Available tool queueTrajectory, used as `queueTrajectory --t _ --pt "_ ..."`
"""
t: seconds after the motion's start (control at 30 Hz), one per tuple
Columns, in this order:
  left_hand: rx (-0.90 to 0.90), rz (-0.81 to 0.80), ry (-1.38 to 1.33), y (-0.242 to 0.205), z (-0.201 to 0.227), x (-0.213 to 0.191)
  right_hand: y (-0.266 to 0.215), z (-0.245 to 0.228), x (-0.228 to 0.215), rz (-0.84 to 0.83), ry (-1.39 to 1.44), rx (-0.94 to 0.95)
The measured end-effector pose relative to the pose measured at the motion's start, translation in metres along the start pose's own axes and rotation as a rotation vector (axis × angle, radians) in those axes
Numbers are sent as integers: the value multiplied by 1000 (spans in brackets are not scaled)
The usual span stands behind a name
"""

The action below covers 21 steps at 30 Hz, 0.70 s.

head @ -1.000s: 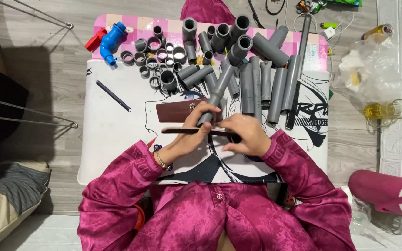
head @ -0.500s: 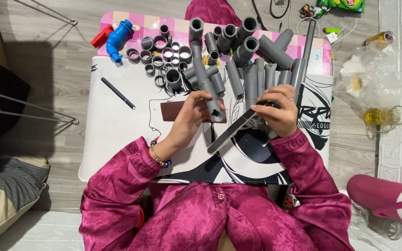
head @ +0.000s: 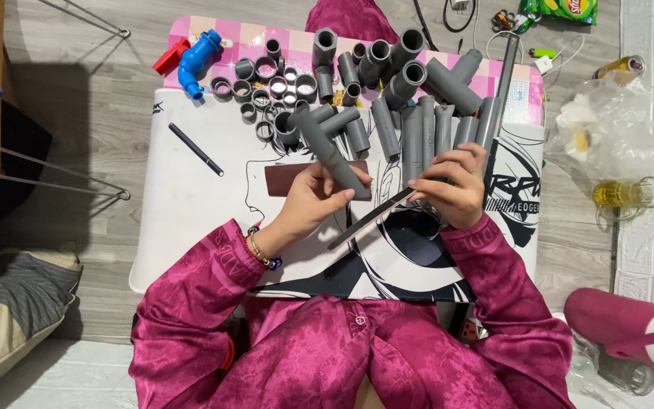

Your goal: A person uses a small hand tool to refine and deburr the edges of various PVC pipe segments and connectors on a table.

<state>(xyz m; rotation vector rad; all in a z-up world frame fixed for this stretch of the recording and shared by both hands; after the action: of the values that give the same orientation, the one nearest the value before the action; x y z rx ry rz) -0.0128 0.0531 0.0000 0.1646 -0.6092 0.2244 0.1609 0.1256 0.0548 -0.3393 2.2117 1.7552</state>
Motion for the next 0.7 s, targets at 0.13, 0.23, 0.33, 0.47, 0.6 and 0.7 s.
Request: queueTrajectory --t 0.13,0.23,0.33,0.47,0.6,0.7 --pt "-89 7 -75 1 10 9 0 -6 5 0 15 -17" --pt "-98 -37 -61 4 1 4 0 -5 6 -27 2 -5" --pt "-124 -22 -32 4 2 8 -10 5 3 -39 -40 68" --pt "-228 53 -106 6 3 7 -46 45 -16 183 30 357" --pt "-269 127 -162 9 -6 -1 -35 55 -25 565 247 1047" --pt "-269 130 -145 7 -4 1 -55 50 -11 432 336 1078"
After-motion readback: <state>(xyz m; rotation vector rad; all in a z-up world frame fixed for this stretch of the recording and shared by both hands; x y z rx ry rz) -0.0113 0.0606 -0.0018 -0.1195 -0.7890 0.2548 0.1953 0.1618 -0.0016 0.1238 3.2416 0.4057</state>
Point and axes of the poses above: each hand's wrist, its own y-axis towards the middle knuckle, its own x-axis out of the palm, z = x × y, the point moved 5 cm from there along y, towards the middle knuckle, and after that the axes turned 12 degrees about z, right-handed, at the moved point
